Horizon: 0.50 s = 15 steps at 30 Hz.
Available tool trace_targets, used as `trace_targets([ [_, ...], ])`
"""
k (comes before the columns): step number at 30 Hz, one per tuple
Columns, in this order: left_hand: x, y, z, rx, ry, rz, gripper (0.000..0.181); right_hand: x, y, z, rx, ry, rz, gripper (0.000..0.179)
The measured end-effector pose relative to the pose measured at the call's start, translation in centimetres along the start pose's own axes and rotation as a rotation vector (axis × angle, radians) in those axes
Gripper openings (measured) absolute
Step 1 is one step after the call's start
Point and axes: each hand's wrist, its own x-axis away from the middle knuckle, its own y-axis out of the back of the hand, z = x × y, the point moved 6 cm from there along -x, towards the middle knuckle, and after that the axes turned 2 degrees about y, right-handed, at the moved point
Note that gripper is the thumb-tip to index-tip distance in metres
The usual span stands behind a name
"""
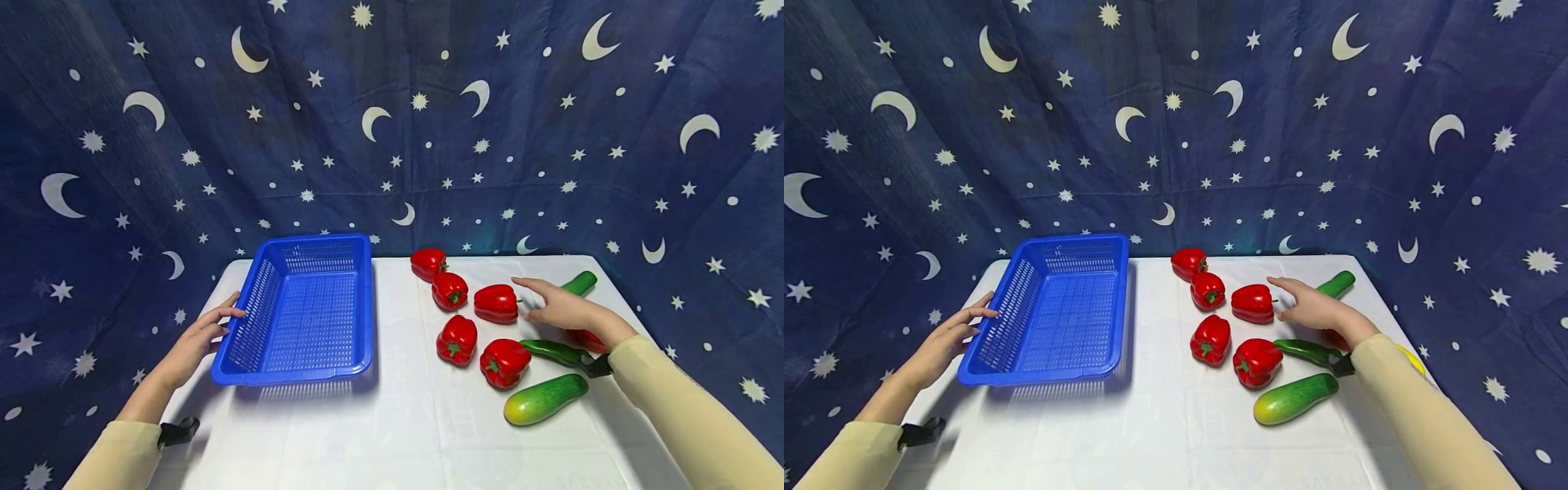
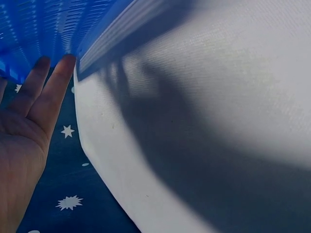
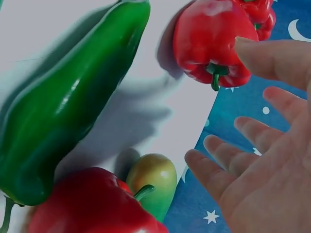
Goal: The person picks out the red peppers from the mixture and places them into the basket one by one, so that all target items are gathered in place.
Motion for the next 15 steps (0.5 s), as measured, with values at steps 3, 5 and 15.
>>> trace_targets([
  [3,-0.1,-0.2,0.1,0.012,0.012,0.006,0.035,-0.2,0.1,-0.1,-0.005,-0.006,0.016,0.082],
  [5,-0.1,-0.3,0.3,0.014,0.031,0.004,0.035,-0.3,0.1,-0.1,-0.004,-0.01,0.024,0.081],
  [15,-0.1,-0.6,0.9,0.141,0.081,-0.014,0.033,-1.3,0.1,0.0,-0.04,-0.07,0.085,0.079],
])
